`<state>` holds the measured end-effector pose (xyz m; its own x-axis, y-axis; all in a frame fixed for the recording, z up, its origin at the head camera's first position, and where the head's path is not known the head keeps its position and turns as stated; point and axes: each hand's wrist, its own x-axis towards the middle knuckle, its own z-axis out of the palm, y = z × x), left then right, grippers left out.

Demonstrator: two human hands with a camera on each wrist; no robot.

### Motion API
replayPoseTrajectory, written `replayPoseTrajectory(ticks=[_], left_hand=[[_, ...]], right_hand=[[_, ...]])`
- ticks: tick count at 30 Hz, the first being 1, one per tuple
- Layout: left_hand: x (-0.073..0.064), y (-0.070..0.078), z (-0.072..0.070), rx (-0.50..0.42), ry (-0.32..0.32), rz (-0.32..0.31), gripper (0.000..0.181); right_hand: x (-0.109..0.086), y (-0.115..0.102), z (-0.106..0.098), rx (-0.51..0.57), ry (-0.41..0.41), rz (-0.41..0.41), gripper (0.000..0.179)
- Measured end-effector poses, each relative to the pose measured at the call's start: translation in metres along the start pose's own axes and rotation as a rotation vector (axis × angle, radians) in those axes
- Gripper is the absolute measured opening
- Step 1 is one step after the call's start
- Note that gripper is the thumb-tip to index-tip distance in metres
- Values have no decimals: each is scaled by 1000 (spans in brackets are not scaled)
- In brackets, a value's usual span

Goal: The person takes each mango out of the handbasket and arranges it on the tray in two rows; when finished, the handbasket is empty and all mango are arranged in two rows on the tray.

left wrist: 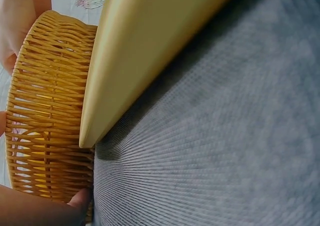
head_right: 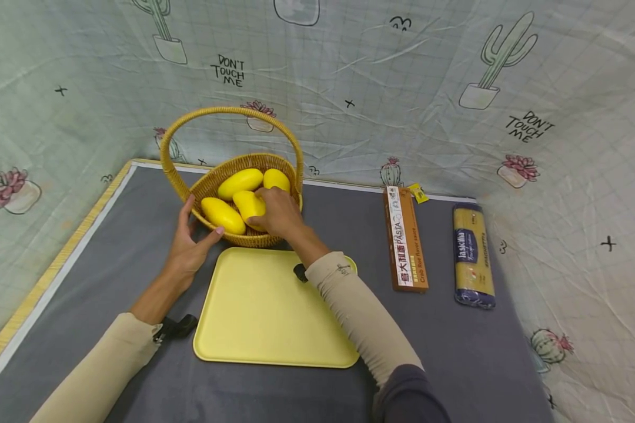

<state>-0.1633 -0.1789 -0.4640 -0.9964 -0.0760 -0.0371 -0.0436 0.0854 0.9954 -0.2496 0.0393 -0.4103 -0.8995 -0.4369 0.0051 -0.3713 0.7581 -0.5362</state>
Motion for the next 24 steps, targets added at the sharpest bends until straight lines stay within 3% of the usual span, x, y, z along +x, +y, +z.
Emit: replayPoseTrajectory(ticks=[8, 24], left_hand=[[1, -1, 1, -3, -1, 6, 104], [2, -2, 0, 2, -6, 2, 104]], right_hand=[[-8, -2, -4, 31, 63, -9, 68], [-37, -20, -23, 108, 172, -144, 70]])
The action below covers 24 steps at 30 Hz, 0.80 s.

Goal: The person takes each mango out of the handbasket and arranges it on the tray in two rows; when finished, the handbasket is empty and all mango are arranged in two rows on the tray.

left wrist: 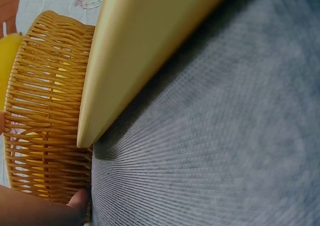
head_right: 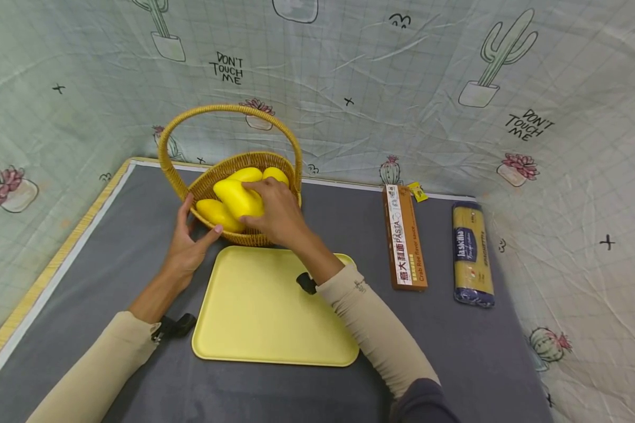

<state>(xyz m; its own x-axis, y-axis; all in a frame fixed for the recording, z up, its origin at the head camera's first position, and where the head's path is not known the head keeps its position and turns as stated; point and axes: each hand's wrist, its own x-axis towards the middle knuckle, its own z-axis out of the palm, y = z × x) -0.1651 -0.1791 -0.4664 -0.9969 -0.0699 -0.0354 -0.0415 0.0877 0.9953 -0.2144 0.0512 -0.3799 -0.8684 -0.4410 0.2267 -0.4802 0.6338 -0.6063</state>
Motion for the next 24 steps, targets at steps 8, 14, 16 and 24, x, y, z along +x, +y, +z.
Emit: replayPoseTrajectory(ticks=[8, 14, 16, 24], left_hand=[[-1, 0, 0, -17, -13, 10, 104], [-1, -1, -1, -39, -29, 19, 104], [-2, -2, -1, -31, -28, 16, 104], [0, -4, -2, -11, -17, 16, 103]], right_hand=[[-25, -16, -8, 10, 9, -89, 69], [-48, -22, -9, 17, -4, -139, 68], [-55, -22, -8, 24, -11, -151, 67], [-77, -18, -1, 8, -72, -193, 64]])
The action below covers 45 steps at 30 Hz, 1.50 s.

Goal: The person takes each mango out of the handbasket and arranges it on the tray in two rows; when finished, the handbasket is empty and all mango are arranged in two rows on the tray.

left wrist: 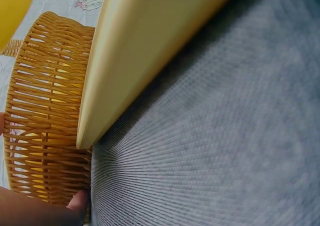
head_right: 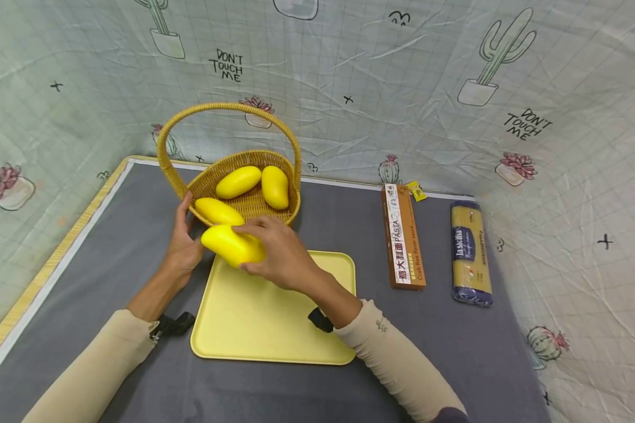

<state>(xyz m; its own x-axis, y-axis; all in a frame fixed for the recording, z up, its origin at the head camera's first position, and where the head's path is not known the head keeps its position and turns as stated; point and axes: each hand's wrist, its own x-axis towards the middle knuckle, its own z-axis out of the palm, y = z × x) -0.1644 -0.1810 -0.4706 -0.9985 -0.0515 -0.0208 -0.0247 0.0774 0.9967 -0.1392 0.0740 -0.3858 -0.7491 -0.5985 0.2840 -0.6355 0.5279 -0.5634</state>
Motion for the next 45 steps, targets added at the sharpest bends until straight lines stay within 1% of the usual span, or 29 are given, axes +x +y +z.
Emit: replayPoseTrajectory(ticks=[6, 10, 16, 23, 31, 36, 39, 42, 45], left_hand=[[1, 0, 1, 8, 8, 4, 103], [1, 0, 1, 21, 11, 5, 102], [-1, 2, 2, 9, 11, 5, 102], [0, 1, 4, 2, 19, 7, 102], [2, 1, 3, 3, 21, -2, 103], [1, 0, 3, 5, 23, 2, 102], [-1, 1, 4, 9, 24, 7, 102], [-1, 1, 4, 14, 20, 11, 102], [-1, 1, 3, 19, 19, 8, 103]], right_hand=[[-8, 4, 10, -19, -81, 12, 63], [-10, 7, 19, -79, -122, 13, 61], [-8, 12, 33, -189, -150, 4, 60], [-4, 13, 43, -252, -160, -2, 57], [1, 12, 50, -288, -141, -21, 55], [0, 10, 50, -301, -127, -26, 54], [-1, 9, 46, -264, -98, -33, 53], [1, 9, 39, -183, -35, -53, 50], [7, 11, 30, -106, 30, -68, 48]])
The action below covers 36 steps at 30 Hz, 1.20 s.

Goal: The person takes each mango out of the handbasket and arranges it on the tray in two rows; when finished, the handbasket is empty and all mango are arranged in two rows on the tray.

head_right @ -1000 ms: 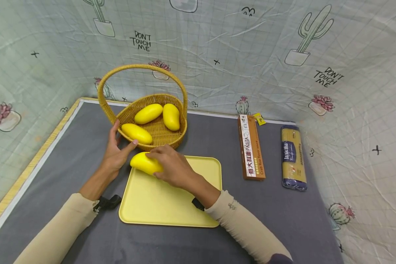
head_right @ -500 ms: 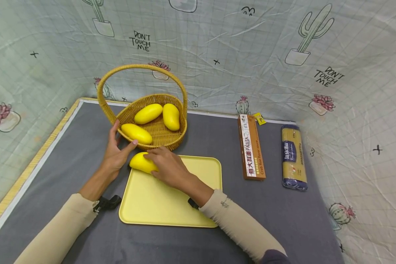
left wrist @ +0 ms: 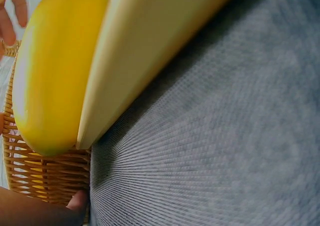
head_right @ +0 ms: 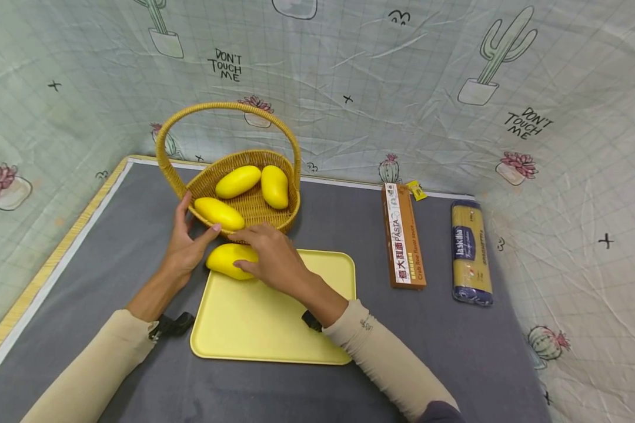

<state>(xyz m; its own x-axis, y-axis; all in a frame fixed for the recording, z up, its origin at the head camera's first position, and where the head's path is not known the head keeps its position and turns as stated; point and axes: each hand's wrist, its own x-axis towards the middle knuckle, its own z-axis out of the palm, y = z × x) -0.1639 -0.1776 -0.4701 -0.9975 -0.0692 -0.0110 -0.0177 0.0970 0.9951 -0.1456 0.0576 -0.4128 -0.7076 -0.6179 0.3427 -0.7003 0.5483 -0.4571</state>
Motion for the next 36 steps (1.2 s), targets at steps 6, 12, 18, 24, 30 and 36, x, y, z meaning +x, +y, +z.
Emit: replayPoseTrajectory(ticks=[6, 12, 18, 24, 30, 36], left_hand=[[-1, 2, -1, 3, -2, -5, 103], [0, 0, -1, -5, -3, -8, 103], [0, 0, -1, -23, -2, -10, 104], [-1, 2, -1, -24, 0, -16, 103], [0, 2, -2, -27, -1, -22, 103], [0, 1, -2, -42, -9, -18, 103]], right_hand=[[18, 8, -12, 92, 70, 55, 48], [38, 16, -13, 189, 61, 132, 51], [59, 23, -9, 258, 24, 211, 50], [81, 31, 1, 249, -60, 310, 50], [101, 38, 10, 275, -153, 360, 54], [112, 43, 21, 319, -234, 416, 55]])
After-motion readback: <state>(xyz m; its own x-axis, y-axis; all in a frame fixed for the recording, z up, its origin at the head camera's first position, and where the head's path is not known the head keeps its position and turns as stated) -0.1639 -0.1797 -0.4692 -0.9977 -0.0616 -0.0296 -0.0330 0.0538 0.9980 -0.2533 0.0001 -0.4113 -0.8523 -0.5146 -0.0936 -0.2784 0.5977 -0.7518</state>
